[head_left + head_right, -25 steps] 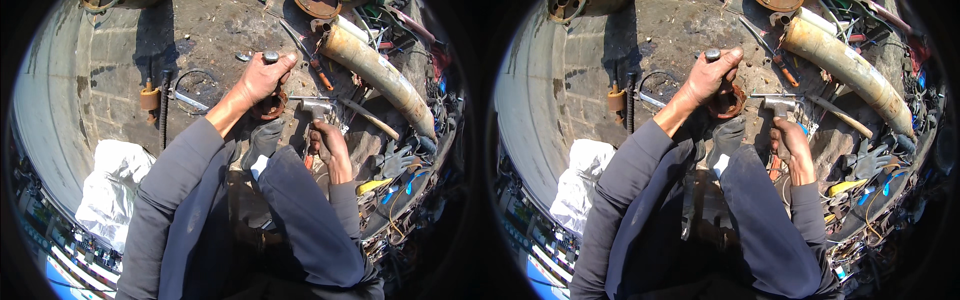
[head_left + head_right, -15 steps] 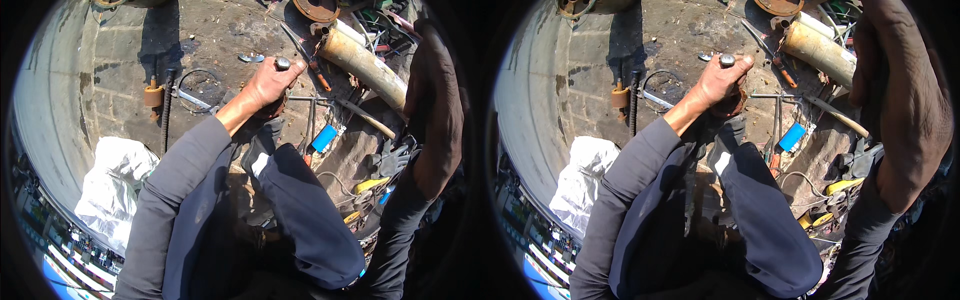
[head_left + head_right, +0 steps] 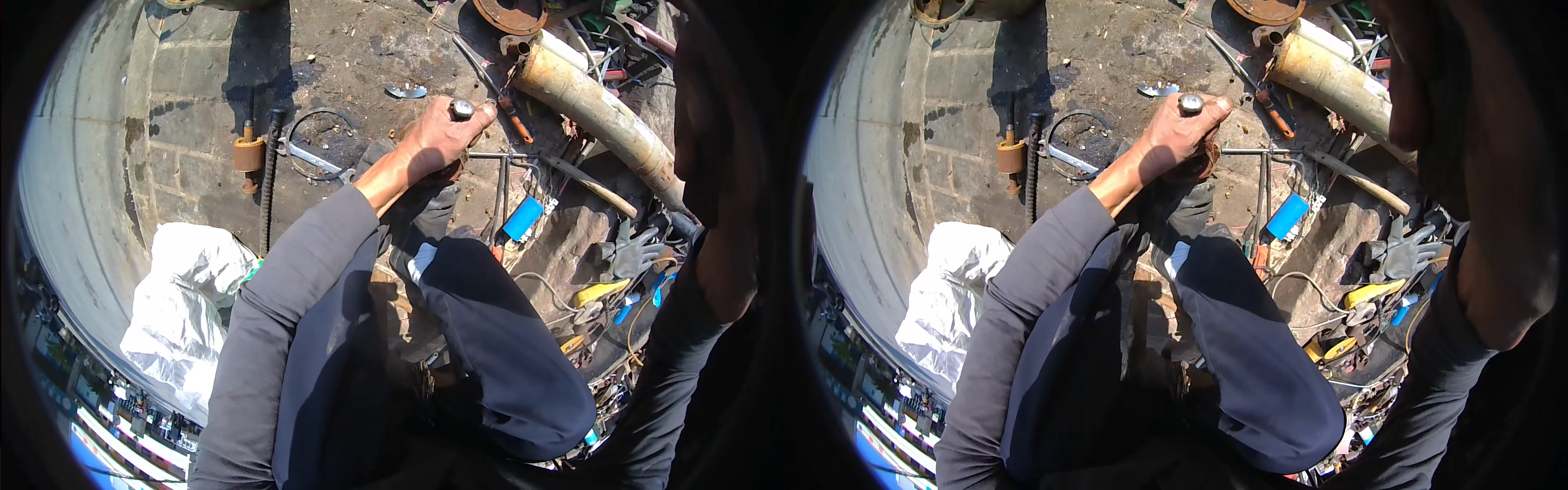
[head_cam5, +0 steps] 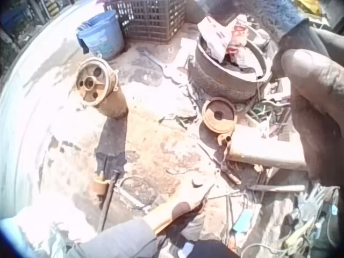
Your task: The person uses a hammer and a metal rod to repeatedly strike a rusty circular metal part, likely to remove rust or reshape it. The person then picks up a second rusty metal part and places it on the ground.
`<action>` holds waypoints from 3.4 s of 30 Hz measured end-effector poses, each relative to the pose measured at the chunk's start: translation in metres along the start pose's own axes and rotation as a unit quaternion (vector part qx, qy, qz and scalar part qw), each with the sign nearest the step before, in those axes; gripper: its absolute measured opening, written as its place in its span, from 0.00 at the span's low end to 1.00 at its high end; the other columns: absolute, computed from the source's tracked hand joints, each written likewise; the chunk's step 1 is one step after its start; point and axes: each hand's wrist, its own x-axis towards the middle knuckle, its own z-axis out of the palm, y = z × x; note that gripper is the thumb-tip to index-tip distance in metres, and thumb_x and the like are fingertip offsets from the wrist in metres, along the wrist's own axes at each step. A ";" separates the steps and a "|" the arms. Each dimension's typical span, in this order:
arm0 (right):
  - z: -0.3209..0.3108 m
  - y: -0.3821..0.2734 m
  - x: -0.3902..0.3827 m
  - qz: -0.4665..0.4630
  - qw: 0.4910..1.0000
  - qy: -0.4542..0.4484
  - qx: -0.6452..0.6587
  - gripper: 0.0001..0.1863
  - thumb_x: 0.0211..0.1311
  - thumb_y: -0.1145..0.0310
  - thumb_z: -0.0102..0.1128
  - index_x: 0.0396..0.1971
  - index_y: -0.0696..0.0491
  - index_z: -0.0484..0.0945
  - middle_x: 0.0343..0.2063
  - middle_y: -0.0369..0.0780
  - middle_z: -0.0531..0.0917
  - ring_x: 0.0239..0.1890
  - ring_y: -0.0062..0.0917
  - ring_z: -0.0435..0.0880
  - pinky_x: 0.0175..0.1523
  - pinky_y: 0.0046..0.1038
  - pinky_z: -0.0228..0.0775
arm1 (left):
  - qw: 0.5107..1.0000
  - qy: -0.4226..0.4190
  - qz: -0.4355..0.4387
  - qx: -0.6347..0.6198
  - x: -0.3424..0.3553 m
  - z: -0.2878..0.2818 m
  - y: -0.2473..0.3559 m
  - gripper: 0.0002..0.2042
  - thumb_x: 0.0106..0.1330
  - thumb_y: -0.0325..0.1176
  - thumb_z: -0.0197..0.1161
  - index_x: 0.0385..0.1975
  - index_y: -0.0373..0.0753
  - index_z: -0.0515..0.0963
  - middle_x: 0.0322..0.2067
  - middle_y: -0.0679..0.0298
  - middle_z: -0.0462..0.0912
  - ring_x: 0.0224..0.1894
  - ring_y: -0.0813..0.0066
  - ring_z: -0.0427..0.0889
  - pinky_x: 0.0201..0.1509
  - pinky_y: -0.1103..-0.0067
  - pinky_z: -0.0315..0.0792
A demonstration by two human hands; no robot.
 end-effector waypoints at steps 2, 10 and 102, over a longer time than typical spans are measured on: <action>0.022 -0.006 -0.001 -0.036 0.996 0.087 -0.010 0.13 0.70 0.66 0.62 0.41 0.63 0.74 0.24 0.52 0.78 0.29 0.48 0.77 0.37 0.41 0.71 | 1.000 -0.009 -0.019 0.004 0.000 0.002 0.002 0.19 0.76 0.42 0.63 0.24 0.35 0.78 0.17 0.73 0.69 0.24 0.84 0.65 0.28 0.74 0.64; 0.008 0.042 -0.017 0.146 0.982 -0.122 -0.001 0.21 0.74 0.57 0.61 0.52 0.61 0.78 0.27 0.41 0.80 0.27 0.28 0.80 0.35 0.30 0.74 | 1.000 0.002 -0.012 0.024 -0.001 0.002 0.009 0.18 0.76 0.41 0.61 0.25 0.36 0.77 0.19 0.74 0.70 0.25 0.83 0.67 0.28 0.75 0.65; 0.025 0.036 -0.091 0.212 0.903 0.240 0.288 0.19 0.75 0.60 0.62 0.50 0.62 0.78 0.18 0.32 0.73 0.12 0.12 0.67 0.16 0.15 0.57 | 0.992 -0.125 -0.014 0.029 0.026 0.017 0.023 0.23 0.76 0.45 0.64 0.19 0.38 0.71 0.15 0.76 0.62 0.20 0.86 0.58 0.22 0.79 0.53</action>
